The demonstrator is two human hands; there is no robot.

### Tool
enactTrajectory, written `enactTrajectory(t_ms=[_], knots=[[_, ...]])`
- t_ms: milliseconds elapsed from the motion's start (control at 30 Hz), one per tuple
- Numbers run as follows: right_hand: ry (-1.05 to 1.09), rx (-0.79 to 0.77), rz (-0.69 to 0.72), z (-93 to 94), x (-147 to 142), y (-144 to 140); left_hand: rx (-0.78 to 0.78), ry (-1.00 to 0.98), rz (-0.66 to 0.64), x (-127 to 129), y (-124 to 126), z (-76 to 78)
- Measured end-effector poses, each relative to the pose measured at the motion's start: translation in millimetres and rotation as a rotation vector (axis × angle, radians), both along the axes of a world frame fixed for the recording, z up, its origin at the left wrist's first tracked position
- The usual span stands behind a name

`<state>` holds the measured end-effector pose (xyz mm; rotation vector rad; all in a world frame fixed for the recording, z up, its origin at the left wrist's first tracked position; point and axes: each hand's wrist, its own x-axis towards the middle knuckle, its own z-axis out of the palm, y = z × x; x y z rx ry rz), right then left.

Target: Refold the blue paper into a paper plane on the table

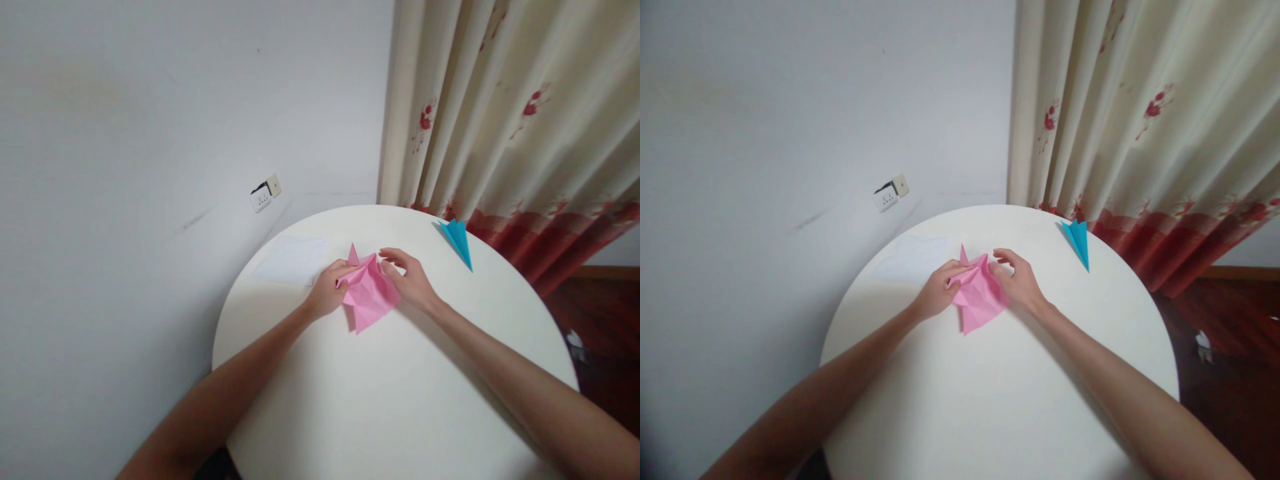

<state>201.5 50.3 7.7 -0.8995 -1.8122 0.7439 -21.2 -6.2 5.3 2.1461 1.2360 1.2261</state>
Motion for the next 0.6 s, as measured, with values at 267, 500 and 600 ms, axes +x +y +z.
enactTrajectory(t_ms=[267,500,600], knots=[[0.079,-0.129,0.038,6.0,-4,-10,-0.019,0.131,-0.16,5,-9,8.4],[0.175,-0.311,0.066,-0.8,-5,2,-0.083,0.063,0.124,6,-10,2.3],[0.192,-0.366,0.086,-3.8,-5,4,-0.113,0.011,0.203,5,-9,3.6]])
